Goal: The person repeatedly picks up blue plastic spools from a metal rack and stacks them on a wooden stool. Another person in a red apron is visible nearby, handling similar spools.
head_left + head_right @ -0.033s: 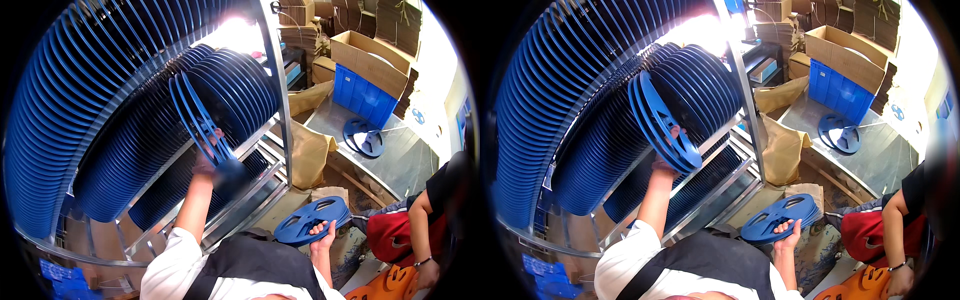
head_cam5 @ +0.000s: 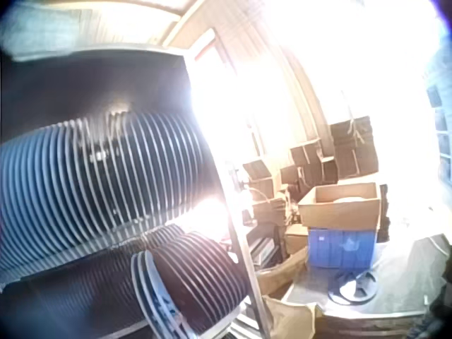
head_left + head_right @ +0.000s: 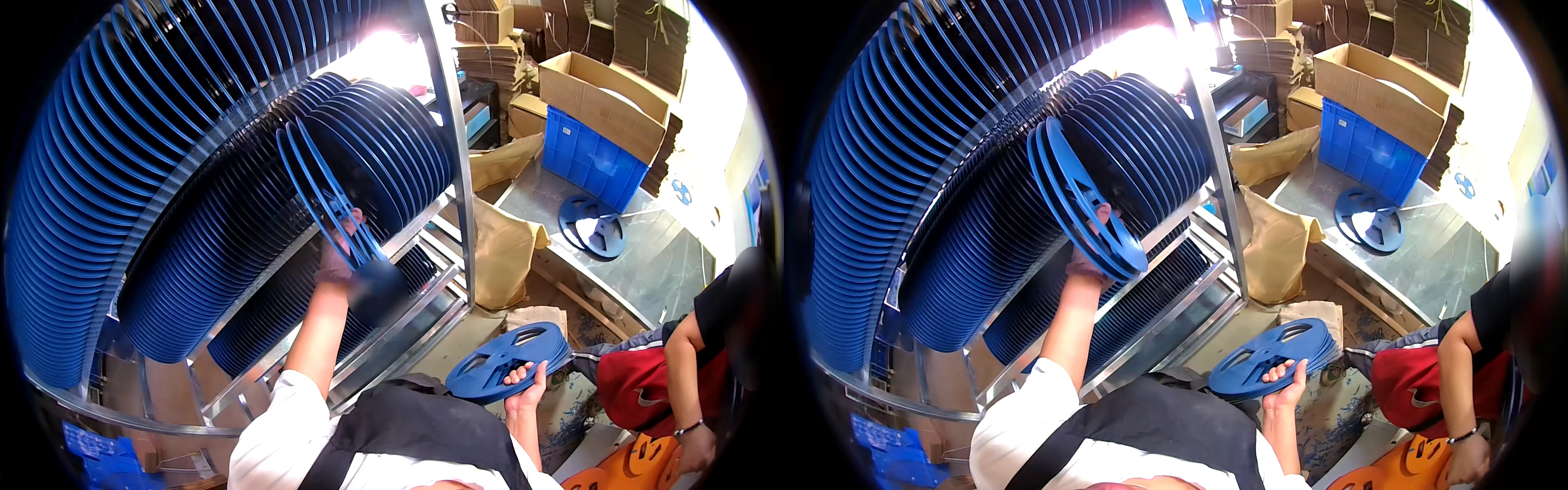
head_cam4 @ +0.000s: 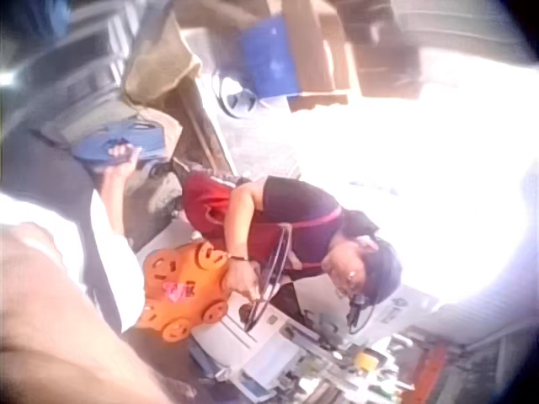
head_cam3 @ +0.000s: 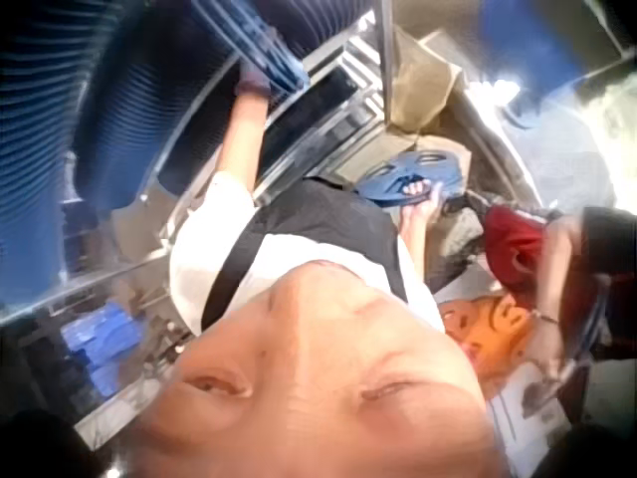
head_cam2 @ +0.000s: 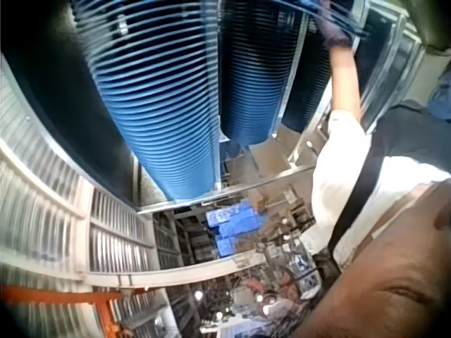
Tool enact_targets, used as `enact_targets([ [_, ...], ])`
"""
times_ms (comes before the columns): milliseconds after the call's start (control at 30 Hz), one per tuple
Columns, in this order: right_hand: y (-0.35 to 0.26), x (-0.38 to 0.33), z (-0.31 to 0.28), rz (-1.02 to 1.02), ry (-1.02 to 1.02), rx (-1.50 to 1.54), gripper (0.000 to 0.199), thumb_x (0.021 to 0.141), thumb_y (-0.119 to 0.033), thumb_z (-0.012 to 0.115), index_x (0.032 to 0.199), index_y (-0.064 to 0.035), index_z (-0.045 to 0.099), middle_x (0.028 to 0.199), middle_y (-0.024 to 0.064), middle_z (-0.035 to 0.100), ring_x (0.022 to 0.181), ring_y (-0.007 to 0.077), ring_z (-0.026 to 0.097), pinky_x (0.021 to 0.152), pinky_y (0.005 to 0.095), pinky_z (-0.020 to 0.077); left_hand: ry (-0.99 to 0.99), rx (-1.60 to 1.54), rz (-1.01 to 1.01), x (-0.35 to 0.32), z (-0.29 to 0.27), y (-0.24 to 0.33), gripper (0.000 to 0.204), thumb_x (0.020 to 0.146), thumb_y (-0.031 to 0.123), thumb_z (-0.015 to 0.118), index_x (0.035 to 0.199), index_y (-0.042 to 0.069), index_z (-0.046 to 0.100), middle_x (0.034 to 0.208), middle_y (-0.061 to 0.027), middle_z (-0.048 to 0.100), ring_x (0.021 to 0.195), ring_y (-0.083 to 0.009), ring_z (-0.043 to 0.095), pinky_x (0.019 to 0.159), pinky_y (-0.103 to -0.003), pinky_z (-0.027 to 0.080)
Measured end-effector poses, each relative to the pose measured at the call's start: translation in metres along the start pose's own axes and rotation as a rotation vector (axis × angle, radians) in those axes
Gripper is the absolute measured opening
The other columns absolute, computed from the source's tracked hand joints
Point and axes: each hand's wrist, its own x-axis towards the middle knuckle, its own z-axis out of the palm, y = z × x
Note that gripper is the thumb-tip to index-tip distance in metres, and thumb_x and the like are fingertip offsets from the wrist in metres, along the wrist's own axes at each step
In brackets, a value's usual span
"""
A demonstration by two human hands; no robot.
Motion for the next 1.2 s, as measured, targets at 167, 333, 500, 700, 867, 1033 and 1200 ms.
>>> enact_targets([
  [167,-0.003,0.003,0.002,-0.025,0.023,-0.015,0.042,0.09,-0.053,0.048,0.076,-0.0138,0.052,0.057,-0.0012,0.044,0.05,0.0146,0.042,0.05,0.0302,0.0375,0.039,0.08,-0.038,0.014,0.023,0.003,0.047,0.078,0.021,0.071,0.12,0.014,0.052,0.109,-0.0016,0.057,0.106,-0.0201,0.053,0.096,-0.038,0.04],
  [333,-0.006,0.005,0.001,-0.033,0.001,-0.036,0.043,0.09,-0.054,0.047,0.075,-0.014,0.052,0.056,-0.0002,0.045,0.05,0.0159,0.042,0.05,0.0316,0.0376,-0.014,-0.028,-0.072,0.059,0.012,-0.002,0.066,0.082,0.014,0.063,0.14,0.023,0.033,0.127,-0.0072,0.05,0.115,-0.028,0.049,0.094,-0.042,0.043],
  [500,-0.006,0.005,0.006,-0.041,0.016,-0.053,0.042,0.089,-0.054,0.049,0.075,-0.0141,0.051,0.056,-0.0002,0.046,0.048,0.016,0.043,0.049,0.0322,0.0381,-0.143,-0.187,-0.083,0.138,-0.036,-0.01,0.072,0.084,0.015,0.06,0.144,0.026,0.021,0.13,-0.0065,0.046,0.119,-0.0259,0.047,0.096,-0.041,0.042],
  [700,-0.006,0.004,-0.001,-0.07,0.074,-0.019,0.042,0.089,-0.054,0.049,0.075,-0.0143,0.051,0.057,-0.0013,0.043,0.05,0.0149,0.041,0.051,0.0309,0.0385,-0.105,-0.184,-0.07,0.111,-0.025,-0.036,0.071,0.085,0.023,0.061,0.143,0.027,0.02,0.131,-0.004,0.047,0.123,-0.0247,0.042,0.102,-0.043,0.036],
  [867,-0.004,0.005,-0.006,-0.034,0.061,-0.024,0.042,0.089,-0.054,0.05,0.076,-0.014,0.051,0.058,-0.0011,0.044,0.051,0.0151,0.042,0.052,0.0314,0.0386,-0.167,-0.233,-0.24,0.122,-0.05,-0.043,0.072,0.082,0.032,0.067,0.142,0.028,0.027,0.135,-0.0038,0.044,0.121,-0.0251,0.044,0.1,-0.045,0.036],
  [1033,0.0,0.006,-0.011,-0.044,0.069,-0.023,0.041,0.09,-0.052,0.05,0.078,-0.0128,0.051,0.059,-0.0006,0.044,0.052,0.0151,0.042,0.052,0.0311,0.0384,-0.162,-0.185,-0.192,0.11,-0.041,-0.043,0.077,0.081,0.038,0.066,0.144,0.022,0.025,0.14,-0.0046,0.04,0.127,-0.0269,0.037,0.105,-0.046,0.029],
  [1200,0.0,0.003,-0.007,-0.073,0.036,-0.012,0.042,0.09,-0.053,0.049,0.082,-0.0111,0.053,0.059,0.0002,0.044,0.053,0.0151,0.041,0.052,0.0305,0.0369,0.004,0.044,-0.06,0.055,-0.022,-0.034,0.065,0.091,0.051,0.046,0.142,0.012,0.034,0.147,-0.0092,0.031,0.133,-0.0244,0.03,0.108,-0.04,0.023],
])
